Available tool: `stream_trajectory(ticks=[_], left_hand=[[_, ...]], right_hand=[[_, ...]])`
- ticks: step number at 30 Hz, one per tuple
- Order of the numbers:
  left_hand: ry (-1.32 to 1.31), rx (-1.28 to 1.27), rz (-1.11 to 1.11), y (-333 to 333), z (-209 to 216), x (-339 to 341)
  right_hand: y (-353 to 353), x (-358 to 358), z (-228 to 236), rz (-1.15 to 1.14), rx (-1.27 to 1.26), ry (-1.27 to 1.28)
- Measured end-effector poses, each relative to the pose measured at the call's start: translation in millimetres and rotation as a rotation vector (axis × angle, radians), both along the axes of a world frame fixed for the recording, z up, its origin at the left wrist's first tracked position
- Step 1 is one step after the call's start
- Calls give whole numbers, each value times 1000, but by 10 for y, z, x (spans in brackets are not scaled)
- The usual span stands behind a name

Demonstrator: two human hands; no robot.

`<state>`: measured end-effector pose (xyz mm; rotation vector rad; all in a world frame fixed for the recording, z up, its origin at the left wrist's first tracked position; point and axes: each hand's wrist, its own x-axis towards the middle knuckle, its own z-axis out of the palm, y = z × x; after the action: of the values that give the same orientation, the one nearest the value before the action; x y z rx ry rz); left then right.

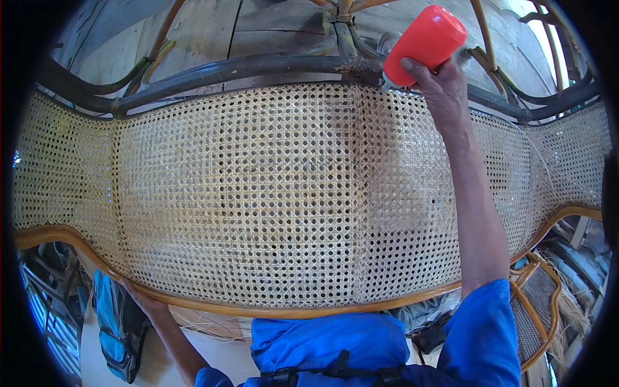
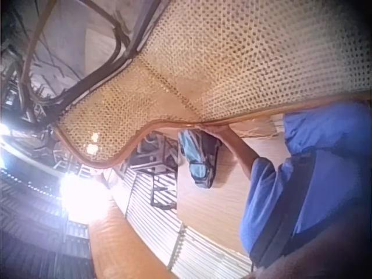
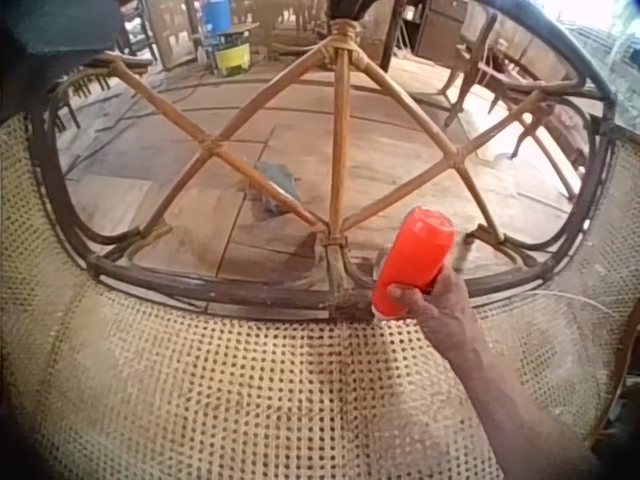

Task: The person applies glue to the woven cane seat of a rattan chair using a red bottle. They then insert a thin cane strip into the frame and secure it by tapping with a hammer. The person works on the edge of the chair seat, weaving and hammering the strip into place.

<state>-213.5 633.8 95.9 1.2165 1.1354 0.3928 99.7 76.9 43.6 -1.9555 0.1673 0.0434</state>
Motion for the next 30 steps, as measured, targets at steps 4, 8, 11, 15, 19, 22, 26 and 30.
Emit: stream_trajectory(ticks=[4,8,11,15,19,22,26,30], left_hand=[[13,-21,30,54,-38,-27],[176,86,122,-8,36,-79],[493,664,-108,-214,260,-62],[369,1289,-392,-792,463,344],[25,1217,-825,-1757,469,1154],[-260,1104,-1035,-2576,500,1693],[-383,1104,-1237,-3207,651,2073],[-384,1074,-1242,-3363,714,2122]], right_hand=[[40,69,-7,80,-139,-56],[79,-46,-17,-84,354,-7],[-18,-194,67,-274,711,-50],[-144,-385,285,-305,913,24],[-52,-646,514,-334,1178,116],[69,-822,661,-317,1213,101],[169,-980,836,-338,1094,65],[199,-1054,924,-305,1038,32]])
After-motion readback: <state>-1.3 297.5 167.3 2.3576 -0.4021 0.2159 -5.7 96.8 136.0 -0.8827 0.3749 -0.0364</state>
